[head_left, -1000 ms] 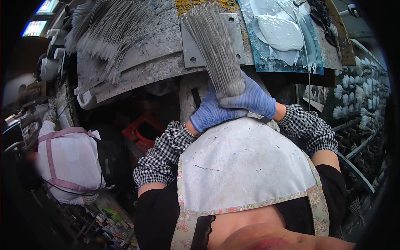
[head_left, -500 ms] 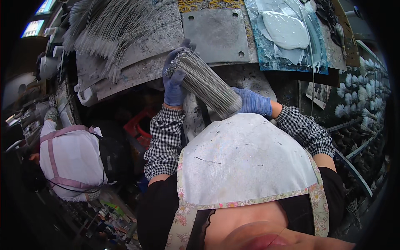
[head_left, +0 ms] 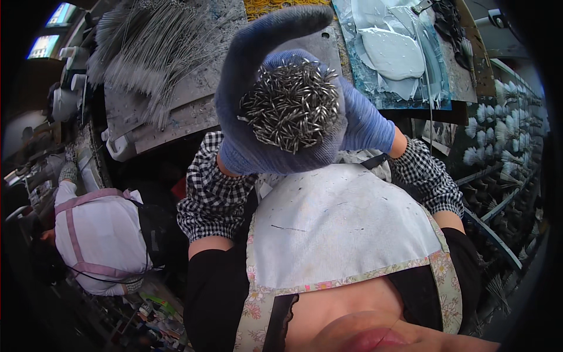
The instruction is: The recorder moves crates of wire bundles and then applies a white adhesive or coating to the bundles using a manual applicator or jig.
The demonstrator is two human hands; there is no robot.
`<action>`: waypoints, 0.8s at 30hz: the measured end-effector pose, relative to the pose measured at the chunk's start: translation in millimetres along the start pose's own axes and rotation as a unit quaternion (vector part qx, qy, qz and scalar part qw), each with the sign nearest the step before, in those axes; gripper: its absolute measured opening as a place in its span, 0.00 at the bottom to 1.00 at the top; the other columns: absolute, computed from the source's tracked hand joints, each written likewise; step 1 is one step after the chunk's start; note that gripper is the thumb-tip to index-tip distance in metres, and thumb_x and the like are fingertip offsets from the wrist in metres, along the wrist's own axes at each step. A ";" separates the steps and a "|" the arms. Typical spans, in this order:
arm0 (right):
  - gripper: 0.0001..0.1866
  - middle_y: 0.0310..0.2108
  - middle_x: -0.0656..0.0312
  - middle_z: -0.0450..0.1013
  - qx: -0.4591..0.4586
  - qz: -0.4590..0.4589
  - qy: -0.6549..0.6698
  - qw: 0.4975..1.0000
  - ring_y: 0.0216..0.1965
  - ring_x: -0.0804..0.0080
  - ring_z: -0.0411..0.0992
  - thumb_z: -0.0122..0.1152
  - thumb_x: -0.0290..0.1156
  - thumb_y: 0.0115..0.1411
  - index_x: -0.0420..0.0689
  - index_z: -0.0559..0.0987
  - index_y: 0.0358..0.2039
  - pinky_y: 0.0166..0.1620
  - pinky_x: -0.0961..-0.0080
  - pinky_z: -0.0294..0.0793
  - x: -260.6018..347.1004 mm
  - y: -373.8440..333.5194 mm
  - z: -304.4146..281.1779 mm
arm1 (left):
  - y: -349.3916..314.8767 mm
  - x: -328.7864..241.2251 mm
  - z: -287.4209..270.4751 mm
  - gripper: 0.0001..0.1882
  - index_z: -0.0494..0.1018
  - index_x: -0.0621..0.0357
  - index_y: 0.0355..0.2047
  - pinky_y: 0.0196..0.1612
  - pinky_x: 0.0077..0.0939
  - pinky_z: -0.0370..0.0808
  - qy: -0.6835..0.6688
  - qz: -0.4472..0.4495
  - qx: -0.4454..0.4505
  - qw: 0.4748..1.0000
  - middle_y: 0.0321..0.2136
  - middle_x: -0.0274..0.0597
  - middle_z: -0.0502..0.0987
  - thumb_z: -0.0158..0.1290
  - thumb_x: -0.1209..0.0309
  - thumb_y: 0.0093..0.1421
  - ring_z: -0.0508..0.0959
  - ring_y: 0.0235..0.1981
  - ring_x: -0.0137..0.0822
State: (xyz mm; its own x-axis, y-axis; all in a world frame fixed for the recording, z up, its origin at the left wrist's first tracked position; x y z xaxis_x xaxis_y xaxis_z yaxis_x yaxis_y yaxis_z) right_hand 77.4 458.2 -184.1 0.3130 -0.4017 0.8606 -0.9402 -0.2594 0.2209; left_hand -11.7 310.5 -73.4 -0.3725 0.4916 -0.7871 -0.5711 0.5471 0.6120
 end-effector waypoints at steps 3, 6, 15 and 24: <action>0.50 0.56 0.53 0.65 -0.144 -0.070 -0.163 0.974 0.56 0.58 0.65 0.79 0.37 0.40 0.42 0.60 0.62 0.61 0.65 0.64 15.4 55.9 -6.2 | 31.4 0.4 15.9 0.26 0.66 0.71 0.49 0.34 0.19 0.80 0.067 0.145 -0.065 0.985 0.30 0.42 0.77 0.56 0.86 0.47 0.79 0.29 0.31; 0.44 0.50 0.55 0.68 -0.235 0.093 -0.006 0.967 0.52 0.63 0.68 0.78 0.35 0.40 0.40 0.64 0.56 0.58 0.66 0.67 -82.6 66.1 13.1 | 36.9 48.4 16.4 0.21 0.71 0.67 0.43 0.35 0.21 0.81 0.550 0.296 -0.025 0.780 0.31 0.39 0.78 0.58 0.81 0.47 0.79 0.30 0.29; 0.39 0.42 0.52 0.73 -0.292 0.078 0.028 0.953 0.45 0.58 0.73 0.79 0.38 0.37 0.40 0.71 0.49 0.51 0.66 0.73 -64.0 72.7 9.4 | 45.7 71.7 -6.0 0.09 0.77 0.46 0.36 0.34 0.19 0.81 0.325 0.116 -0.058 0.937 0.29 0.32 0.81 0.58 0.73 0.55 0.83 0.30 0.31; 0.40 0.54 0.43 0.68 0.033 -0.080 -0.322 0.943 0.54 0.50 0.69 0.66 0.30 0.50 0.40 0.60 0.63 0.58 0.65 0.70 -10.4 92.2 -87.7 | 19.0 116.2 -20.0 0.19 0.76 0.59 0.40 0.42 0.25 0.80 0.126 -0.104 -0.121 0.979 0.34 0.37 0.81 0.65 0.70 0.46 0.82 0.35 0.30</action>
State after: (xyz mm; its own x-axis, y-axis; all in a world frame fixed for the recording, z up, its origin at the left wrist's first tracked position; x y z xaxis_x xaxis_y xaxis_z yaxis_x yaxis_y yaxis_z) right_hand -24.4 515.5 -132.4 0.4873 -0.7968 0.3573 -0.8700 -0.4075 0.2777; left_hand -80.4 364.5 -154.8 -0.3813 0.1874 -0.9053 -0.7988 0.4260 0.4247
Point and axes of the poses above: each hand's wrist, its own y-axis towards the middle knuckle, its own z-axis out of the palm, x = y × z, the point moved 4 cm from there along y, towards the middle knuckle
